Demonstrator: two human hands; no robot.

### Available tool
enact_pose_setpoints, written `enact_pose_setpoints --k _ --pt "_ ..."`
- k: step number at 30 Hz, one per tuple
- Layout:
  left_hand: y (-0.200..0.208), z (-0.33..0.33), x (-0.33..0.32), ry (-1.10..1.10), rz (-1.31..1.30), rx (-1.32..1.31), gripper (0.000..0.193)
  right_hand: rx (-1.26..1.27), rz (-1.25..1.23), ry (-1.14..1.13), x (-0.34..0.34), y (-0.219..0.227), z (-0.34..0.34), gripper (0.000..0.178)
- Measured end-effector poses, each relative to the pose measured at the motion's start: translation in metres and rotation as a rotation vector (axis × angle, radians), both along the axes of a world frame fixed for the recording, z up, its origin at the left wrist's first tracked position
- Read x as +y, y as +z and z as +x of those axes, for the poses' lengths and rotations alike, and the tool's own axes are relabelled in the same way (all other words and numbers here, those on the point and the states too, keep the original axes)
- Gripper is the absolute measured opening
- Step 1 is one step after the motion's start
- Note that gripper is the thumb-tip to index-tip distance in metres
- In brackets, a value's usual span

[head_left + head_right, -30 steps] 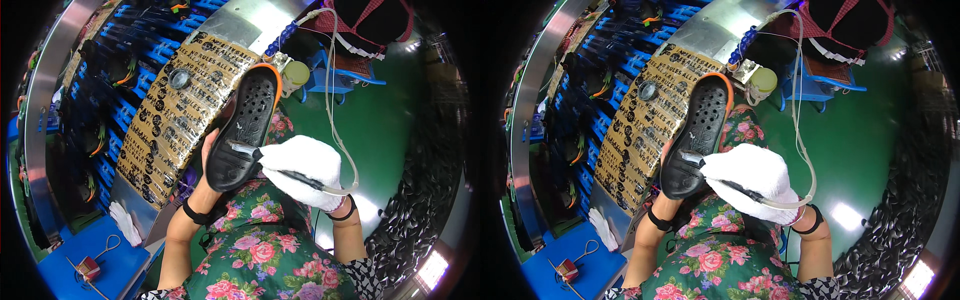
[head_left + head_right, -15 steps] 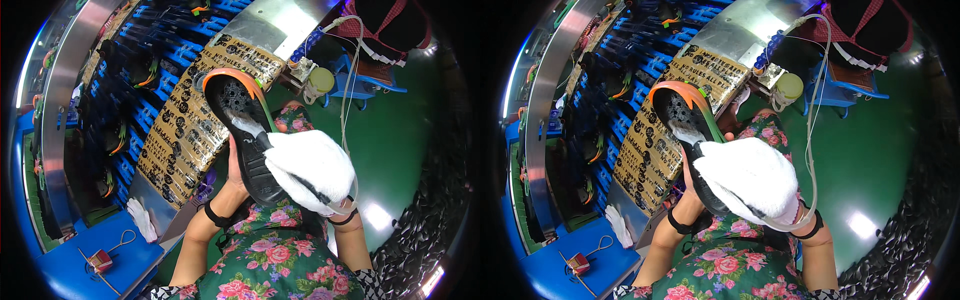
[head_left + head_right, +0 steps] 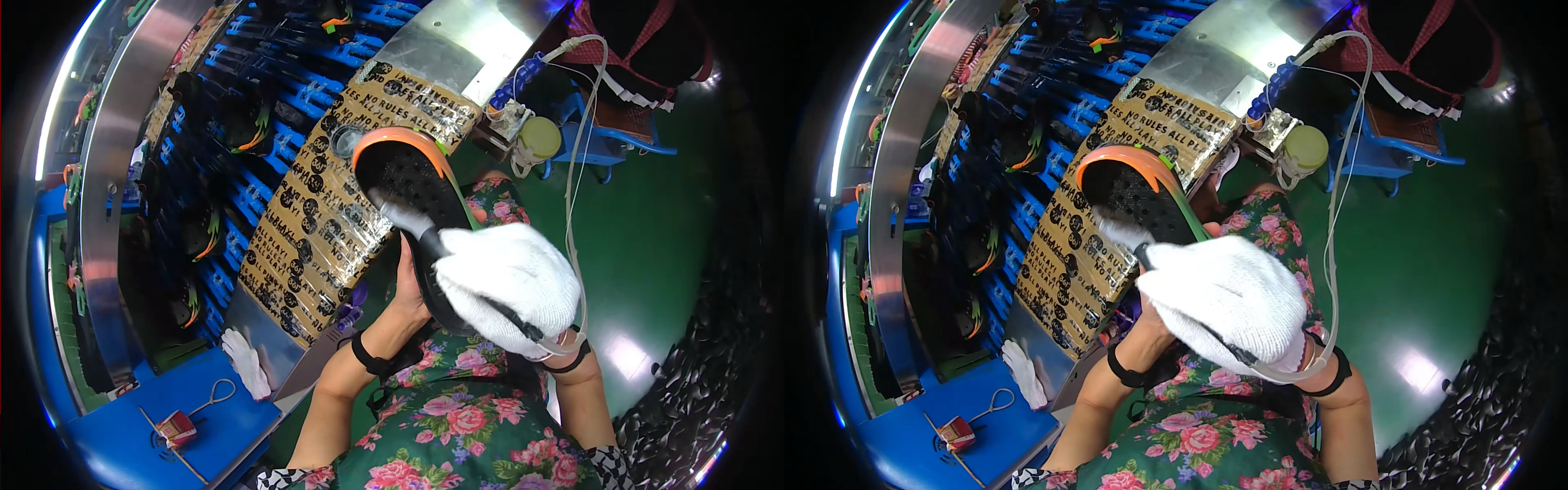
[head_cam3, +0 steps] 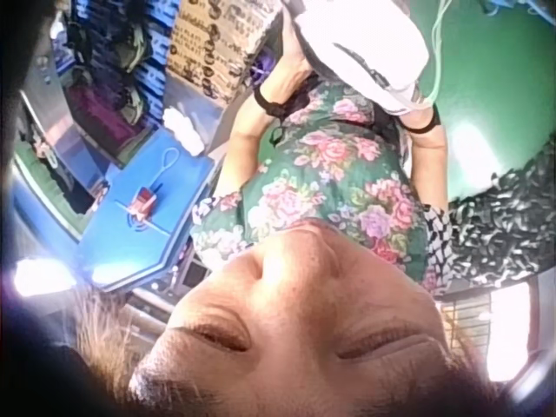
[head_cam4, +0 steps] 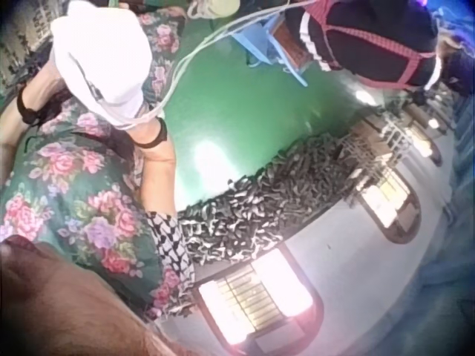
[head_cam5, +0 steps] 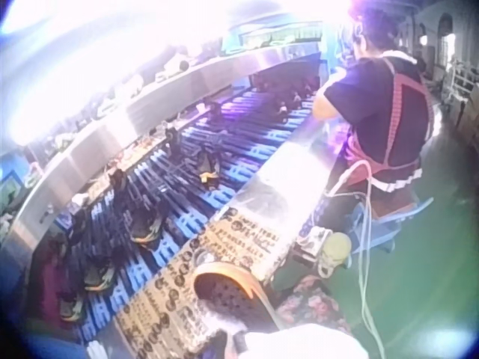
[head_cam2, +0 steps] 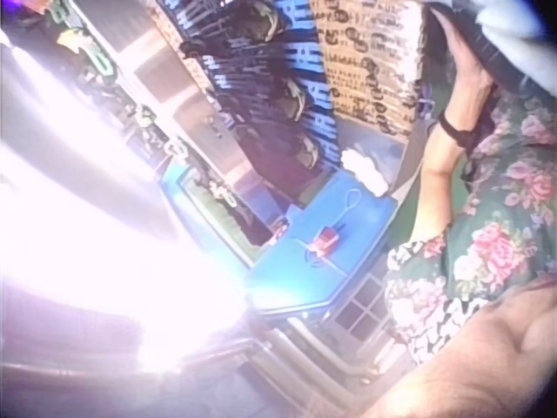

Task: Apply adhesive or sealant to the bottom and edges of shoe soles using a pressurized brush tool.

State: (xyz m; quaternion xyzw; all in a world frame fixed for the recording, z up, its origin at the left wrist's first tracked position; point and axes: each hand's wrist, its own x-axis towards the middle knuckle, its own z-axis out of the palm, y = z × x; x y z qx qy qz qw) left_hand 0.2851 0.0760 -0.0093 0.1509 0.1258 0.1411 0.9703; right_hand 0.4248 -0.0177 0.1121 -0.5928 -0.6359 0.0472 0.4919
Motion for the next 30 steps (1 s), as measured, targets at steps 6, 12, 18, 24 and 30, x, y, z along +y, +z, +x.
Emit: enact_pose_setpoints --k 6,12,18,24,30 --pt "0.005 0.004 0.000 0.025 0.116 0.027 0.094 -0.077 0.039 -0.028 0.002 -0.006 -0.013 0.033" --pt "0.011 0.016 0.010 0.073 0.048 -0.097 0.093 -0.068 0.045 -0.096 0.002 -0.007 -0.007 0.030" --pt "0.017 0.026 0.014 0.061 -0.221 -0.343 0.106 -0.067 0.037 0.037 -0.004 -0.005 0.000 0.028" --pt "0.018 0.033 0.023 0.010 -0.155 -0.422 0.103 0.042 -0.003 0.043 -0.008 -0.011 -0.003 0.034" --pt "0.022 0.037 0.026 0.061 -0.160 -0.374 0.103 0.181 0.063 0.012 -0.006 -0.014 -0.013 0.032"
